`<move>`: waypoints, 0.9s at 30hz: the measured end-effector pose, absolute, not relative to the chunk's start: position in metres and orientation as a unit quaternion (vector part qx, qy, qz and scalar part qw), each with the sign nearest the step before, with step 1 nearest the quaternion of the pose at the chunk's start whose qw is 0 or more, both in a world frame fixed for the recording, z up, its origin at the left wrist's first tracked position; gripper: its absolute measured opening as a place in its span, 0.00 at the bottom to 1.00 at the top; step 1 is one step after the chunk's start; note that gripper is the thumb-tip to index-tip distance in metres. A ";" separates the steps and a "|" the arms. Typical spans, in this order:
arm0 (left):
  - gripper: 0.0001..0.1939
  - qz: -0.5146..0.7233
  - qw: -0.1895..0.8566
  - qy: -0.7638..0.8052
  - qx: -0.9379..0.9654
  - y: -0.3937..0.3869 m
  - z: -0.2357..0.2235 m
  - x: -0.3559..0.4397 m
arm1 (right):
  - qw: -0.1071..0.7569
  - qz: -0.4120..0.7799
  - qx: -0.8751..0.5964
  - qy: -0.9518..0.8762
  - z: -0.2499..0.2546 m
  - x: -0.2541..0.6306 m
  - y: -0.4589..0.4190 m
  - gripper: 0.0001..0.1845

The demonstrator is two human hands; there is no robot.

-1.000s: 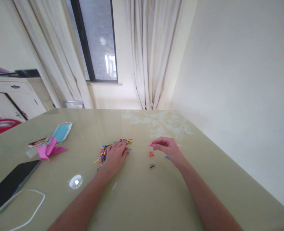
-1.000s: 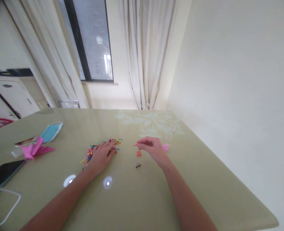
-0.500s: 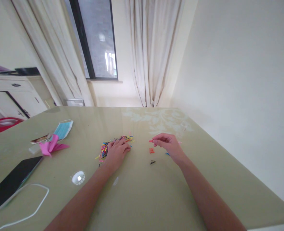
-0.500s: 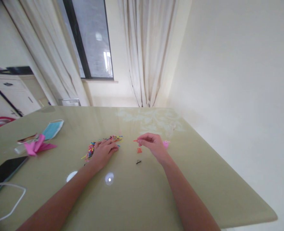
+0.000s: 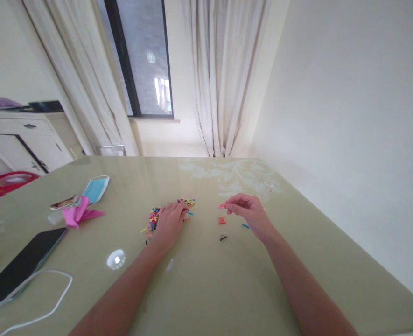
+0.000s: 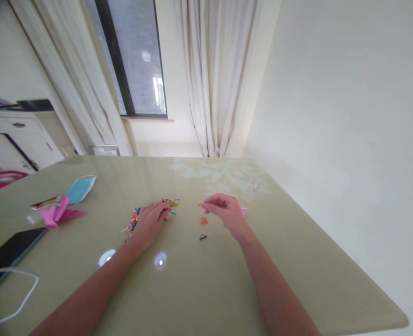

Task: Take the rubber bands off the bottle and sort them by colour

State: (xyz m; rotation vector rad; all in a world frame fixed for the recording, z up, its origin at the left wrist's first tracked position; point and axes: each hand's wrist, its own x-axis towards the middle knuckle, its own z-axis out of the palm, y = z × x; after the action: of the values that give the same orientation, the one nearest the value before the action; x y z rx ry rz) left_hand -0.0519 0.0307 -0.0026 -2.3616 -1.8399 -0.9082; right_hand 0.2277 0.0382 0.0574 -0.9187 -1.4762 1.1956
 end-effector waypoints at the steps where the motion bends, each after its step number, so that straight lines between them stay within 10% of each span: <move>1: 0.09 -0.313 -0.003 -0.581 -0.752 0.032 -0.004 -0.053 | 0.491 0.492 -0.383 -0.609 0.057 0.228 0.038 0.12; 17: 0.07 -0.468 -0.205 -0.523 -0.682 0.030 -0.004 -0.044 | 0.292 0.251 -0.546 -0.744 0.022 0.232 0.055 0.05; 27: 0.07 -0.496 -0.311 -0.486 -0.649 0.024 -0.006 -0.032 | 0.319 0.183 -0.522 -0.770 0.022 0.225 0.050 0.05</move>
State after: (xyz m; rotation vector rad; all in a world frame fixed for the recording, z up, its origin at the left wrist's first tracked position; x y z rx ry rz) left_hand -0.0320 0.0244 -0.0056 -2.5768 -1.9287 -1.9715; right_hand 0.2253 0.0498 0.0216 -1.3725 -2.0247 0.4814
